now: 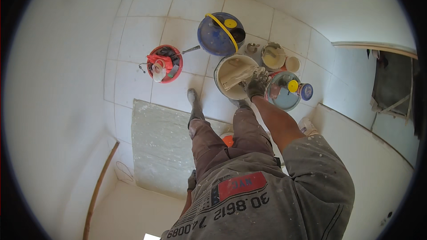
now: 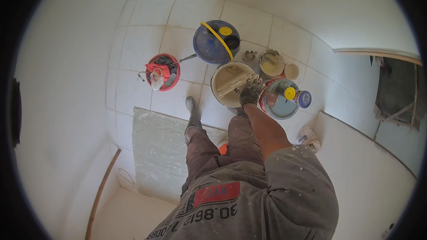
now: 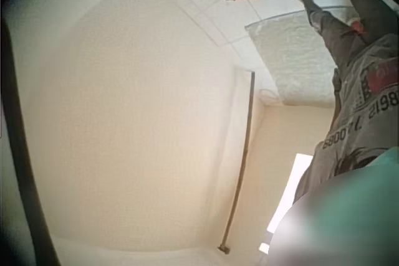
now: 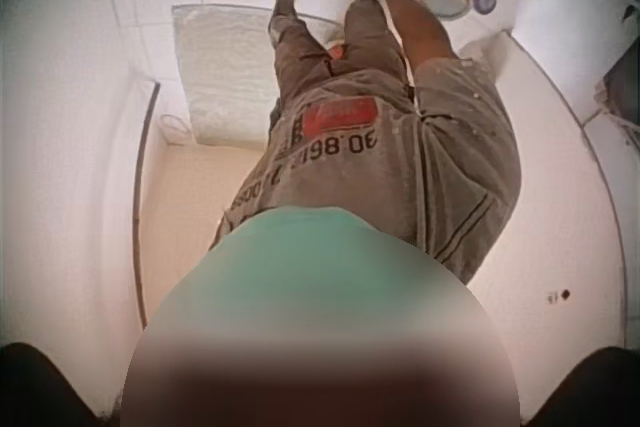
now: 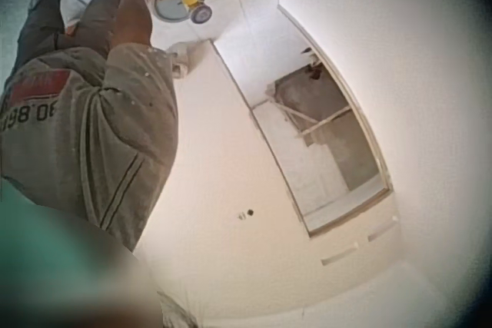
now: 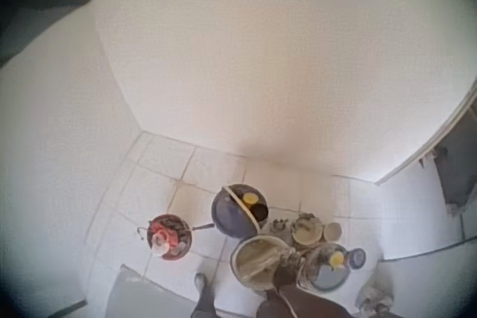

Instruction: The user is seen mixing paint and then taking the paint to another room.

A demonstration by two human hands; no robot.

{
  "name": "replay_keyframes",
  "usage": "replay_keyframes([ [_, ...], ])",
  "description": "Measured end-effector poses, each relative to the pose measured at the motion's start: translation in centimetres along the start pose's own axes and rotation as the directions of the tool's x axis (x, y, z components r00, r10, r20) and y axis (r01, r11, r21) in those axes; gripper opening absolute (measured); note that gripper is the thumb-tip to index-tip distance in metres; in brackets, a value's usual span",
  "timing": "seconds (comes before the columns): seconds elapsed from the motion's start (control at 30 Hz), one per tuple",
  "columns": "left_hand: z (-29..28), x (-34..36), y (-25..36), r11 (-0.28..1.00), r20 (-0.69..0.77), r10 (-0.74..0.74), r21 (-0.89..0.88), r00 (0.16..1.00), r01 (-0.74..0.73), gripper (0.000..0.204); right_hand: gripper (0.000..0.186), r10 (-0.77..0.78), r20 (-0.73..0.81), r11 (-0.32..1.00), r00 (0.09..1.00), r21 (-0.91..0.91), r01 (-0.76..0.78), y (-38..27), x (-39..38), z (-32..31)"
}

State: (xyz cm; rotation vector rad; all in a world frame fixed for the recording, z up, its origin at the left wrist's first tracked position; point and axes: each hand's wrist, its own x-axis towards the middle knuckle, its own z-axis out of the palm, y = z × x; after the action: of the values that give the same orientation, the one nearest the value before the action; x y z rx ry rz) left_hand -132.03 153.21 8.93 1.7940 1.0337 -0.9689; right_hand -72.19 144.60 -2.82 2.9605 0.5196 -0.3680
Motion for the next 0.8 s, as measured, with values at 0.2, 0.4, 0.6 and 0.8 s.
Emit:
replay_keyframes([
  [0.2, -14.9, 10.0, -5.9, 0.895, -0.006, -0.060, -0.443, 0.998, 0.051, 0.039, 0.092, 0.411, 0.145, 0.807, 0.900, 0.402, -0.433, -6.0, 3.9, 0.2],
  [0.4, -38.5, 11.3, -3.2, 0.472, -0.485, -0.281, -0.821, 0.828, -0.320, 0.049, 0.090, 0.430, 0.492, 0.637, 0.757, 0.428, -0.640, -9.7, -2.0, 6.7],
  [0.6, -41.6, 17.0, 3.4, 0.677, -0.391, -0.089, -0.698, 0.916, -0.233, 0.052, 0.109, 0.543, 0.311, 0.449, 0.780, 0.677, -0.583, -13.5, 0.9, 7.1],
  [0.8, -30.5, 18.5, 14.2, 0.915, 0.022, 0.210, -0.356, 0.978, -0.188, 0.048, 0.111, 0.512, 0.409, 0.450, 0.755, 0.622, -0.641, -13.3, 4.2, 2.9],
])
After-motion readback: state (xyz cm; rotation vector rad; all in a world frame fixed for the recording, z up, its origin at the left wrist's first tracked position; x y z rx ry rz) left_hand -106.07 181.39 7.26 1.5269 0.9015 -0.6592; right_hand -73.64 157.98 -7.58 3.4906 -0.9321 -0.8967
